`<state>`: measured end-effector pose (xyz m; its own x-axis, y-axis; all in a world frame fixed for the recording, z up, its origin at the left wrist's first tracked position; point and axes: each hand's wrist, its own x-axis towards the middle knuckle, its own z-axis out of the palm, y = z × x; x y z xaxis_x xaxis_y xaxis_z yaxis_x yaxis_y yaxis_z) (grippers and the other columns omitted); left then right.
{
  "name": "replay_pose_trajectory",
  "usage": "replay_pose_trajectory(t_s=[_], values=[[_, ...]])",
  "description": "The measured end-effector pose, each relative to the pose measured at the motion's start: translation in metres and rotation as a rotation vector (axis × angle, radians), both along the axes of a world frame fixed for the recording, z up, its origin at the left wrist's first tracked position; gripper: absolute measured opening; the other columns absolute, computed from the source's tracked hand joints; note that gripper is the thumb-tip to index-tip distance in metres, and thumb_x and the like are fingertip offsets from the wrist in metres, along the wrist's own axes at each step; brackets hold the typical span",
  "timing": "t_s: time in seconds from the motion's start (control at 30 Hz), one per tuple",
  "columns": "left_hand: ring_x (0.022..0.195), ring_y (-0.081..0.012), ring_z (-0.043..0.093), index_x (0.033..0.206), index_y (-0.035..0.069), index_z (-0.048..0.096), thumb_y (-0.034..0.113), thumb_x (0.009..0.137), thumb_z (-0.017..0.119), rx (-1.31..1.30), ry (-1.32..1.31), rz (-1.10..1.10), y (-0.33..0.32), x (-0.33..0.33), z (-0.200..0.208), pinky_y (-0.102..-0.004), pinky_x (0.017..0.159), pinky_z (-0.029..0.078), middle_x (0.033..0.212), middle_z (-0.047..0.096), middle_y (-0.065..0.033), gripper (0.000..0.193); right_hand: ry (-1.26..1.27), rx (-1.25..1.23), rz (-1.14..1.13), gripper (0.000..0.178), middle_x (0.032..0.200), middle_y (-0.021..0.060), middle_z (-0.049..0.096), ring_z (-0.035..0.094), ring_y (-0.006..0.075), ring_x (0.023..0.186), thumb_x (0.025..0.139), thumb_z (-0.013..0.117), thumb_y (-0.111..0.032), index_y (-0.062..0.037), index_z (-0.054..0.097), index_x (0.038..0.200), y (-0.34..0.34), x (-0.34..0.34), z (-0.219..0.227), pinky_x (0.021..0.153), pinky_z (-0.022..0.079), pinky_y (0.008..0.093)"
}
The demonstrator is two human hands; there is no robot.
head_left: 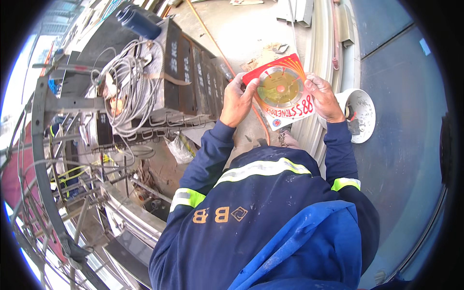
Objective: The person uses an angle grinder to grind a concrete ledge on a building exterior. They change the grinding disc midway through the task and continue grinding the same ledge. The person also wipes the grinder with a cloth during the process.
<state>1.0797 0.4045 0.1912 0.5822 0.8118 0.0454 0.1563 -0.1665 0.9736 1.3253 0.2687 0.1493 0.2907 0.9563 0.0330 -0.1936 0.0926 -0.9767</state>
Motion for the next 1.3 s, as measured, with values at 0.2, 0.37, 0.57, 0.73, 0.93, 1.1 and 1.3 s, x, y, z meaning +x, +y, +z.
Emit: replay_pose_trajectory(t_s=[0.2,0.37,0.57,0.73,0.93,1.1,1.3], values=[[0.088,-0.0139,0.069,0.122,-0.006,0.065,0.030,0.111,0.054,-0.386,-0.349,0.099,-0.030,-0.093,0.001,-0.0306,0.078,0.057,0.104,0.073,-0.0080,0.039,-0.361,-0.071,-0.058,0.025,0.087,-0.0001,0.062,0.051,0.0086,0.080,0.108,0.058,-0.021,0.0018,0.068,0.105,0.045,-0.088,0.007,0.074,0.046,0.0280],[0.087,-0.0196,0.073,0.123,-0.006,0.063,0.027,0.110,0.054,-0.633,-0.557,0.014,-0.042,-0.132,0.017,-0.0348,0.076,0.062,0.109,0.074,-0.0127,0.036,-0.224,-0.020,-0.011,0.023,0.084,0.0018,0.064,0.055,0.0079,0.079,0.106,0.059,-0.019,0.0019,0.069,0.104,0.070,-0.127,0.014,0.073,0.049,0.0277],[0.088,-0.0168,0.072,0.118,-0.006,0.067,0.022,0.105,0.064,-0.610,-0.619,0.212,-0.052,-0.140,0.016,-0.0337,0.076,0.062,0.105,0.074,-0.0114,0.031,-0.564,-0.037,0.009,0.024,0.096,0.0152,0.071,0.066,0.0241,0.083,0.102,0.065,-0.023,0.0001,0.070,0.108,0.096,-0.149,0.019,0.079,0.053,0.0357],[0.085,-0.0145,0.071,0.109,-0.005,0.071,0.020,0.105,0.065,-0.495,-0.606,0.361,-0.053,-0.136,0.019,-0.0316,0.077,0.061,0.100,0.075,-0.0099,0.026,-0.999,0.374,0.075,0.042,0.126,0.0222,0.066,0.068,0.0382,0.107,0.094,0.075,-0.030,-0.0002,0.070,0.123,0.085,-0.182,0.070,0.089,0.054,0.0452],[0.083,-0.0129,0.070,0.101,-0.006,0.075,0.018,0.105,0.063,-0.347,-0.401,0.416,-0.050,-0.127,0.017,-0.0293,0.079,0.059,0.092,0.076,-0.0075,0.026,-0.726,0.324,0.373,0.042,0.112,0.0253,0.073,0.071,0.0393,0.104,0.092,0.076,-0.027,0.0043,0.071,0.120,0.097,-0.179,0.063,0.089,0.056,0.0429],[0.082,-0.0126,0.069,0.101,-0.006,0.076,0.017,0.105,0.063,-0.180,-0.138,0.391,-0.052,-0.124,0.026,-0.0286,0.077,0.055,0.089,0.076,-0.0075,0.026,-0.670,0.353,0.488,0.032,0.101,0.0256,0.072,0.070,0.0436,0.090,0.092,0.071,-0.020,0.0061,0.070,0.110,0.102,-0.170,0.054,0.078,0.057,0.0434],[0.079,-0.0119,0.067,0.099,-0.005,0.076,0.015,0.103,0.065,-0.064,-0.001,0.405,-0.056,-0.125,0.025,-0.0291,0.074,0.052,0.087,0.075,-0.0086,0.023,-0.827,0.347,0.530,0.020,0.077,0.0217,0.061,0.062,0.0453,0.076,0.090,0.062,-0.015,0.0026,0.056,0.083,0.101,-0.177,0.063,0.067,0.050,0.0511]])
